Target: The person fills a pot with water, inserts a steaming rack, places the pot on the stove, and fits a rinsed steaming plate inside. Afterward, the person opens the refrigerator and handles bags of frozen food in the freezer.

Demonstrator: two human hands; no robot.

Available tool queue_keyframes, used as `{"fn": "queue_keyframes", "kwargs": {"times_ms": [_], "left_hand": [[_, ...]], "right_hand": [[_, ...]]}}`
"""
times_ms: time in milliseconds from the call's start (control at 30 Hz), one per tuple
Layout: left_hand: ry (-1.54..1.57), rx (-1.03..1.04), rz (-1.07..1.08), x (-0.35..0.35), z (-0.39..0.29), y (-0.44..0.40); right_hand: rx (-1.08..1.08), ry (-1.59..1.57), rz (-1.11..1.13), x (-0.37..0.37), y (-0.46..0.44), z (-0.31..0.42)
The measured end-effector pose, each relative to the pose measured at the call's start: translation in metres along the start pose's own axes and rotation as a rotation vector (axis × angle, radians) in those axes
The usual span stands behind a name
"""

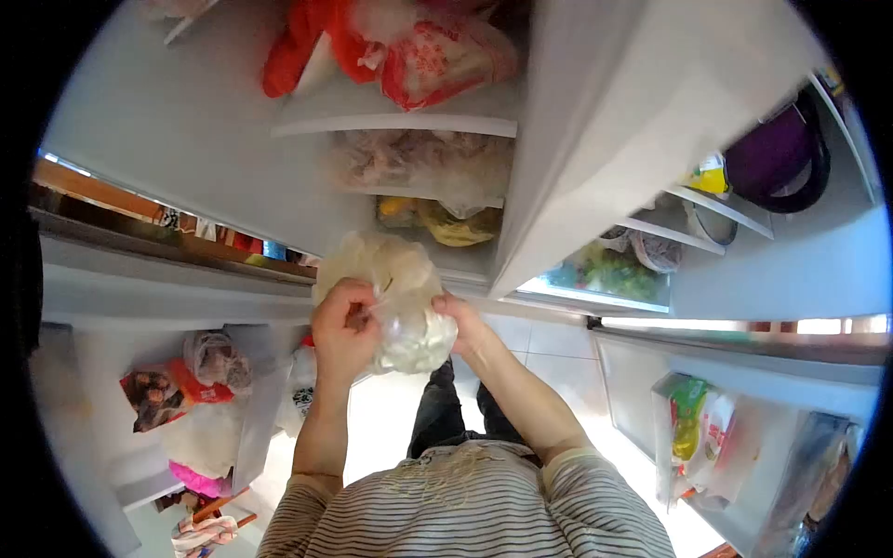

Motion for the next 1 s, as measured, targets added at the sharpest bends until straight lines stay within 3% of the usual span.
{"fn": "queue_keyframes", "kwargs": {"times_ms": [133, 233, 267, 367, 467, 667, 733, 1000], "left_hand": [[-0.29, 0.42, -0.044, -0.042, -0.071, 0.022], [0.199, 0.139, -0.48, -0.08, -0.039, 0.04], [0.699, 0.024, -0.365, -0.06, -0.016, 0.032], [1.021, -0.489, -0.242, -0.025, 0.024, 0.046], [0.961, -0.511, -0.162, -0.028, 0.005, 0.042], [1.009, -0.456, -0.238, -0.034, -0.033, 0.034], [1.034, -0.421, -0.089, -0.032, -0.034, 0.016], [0.761, -0.141, 0.202, -0.049, -0.055, -0.007]], "right_hand": [[0.003, -0.054, -0.044, 0.011, 0.009, -0.012], [-0.093, -0.015, -0.046, 0.061, 0.021, 0.015], [-0.096, 0.027, -0.062, 0.062, 0.022, 0.016], [-0.113, 0.118, -0.082, 0.065, 0.029, 0.023], [-0.129, 0.073, -0.067, 0.069, 0.038, 0.022], [-0.119, 0.0, 0.028, 0.087, 0.045, 0.027], [-0.114, -0.07, 0.167, 0.099, 0.041, 0.031], [-0.155, 0.139, 0.123, 0.104, 0.042, 0.036]]}}
Point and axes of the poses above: each hand's wrist, its own y-axis away from the middle knuckle, its own x-axis out of the palm, z = x × y, the point moved 8 cm from there along -y, towards the middle knuckle, and after that the axes turned 11 degrees about z, right-handed, at the moved point
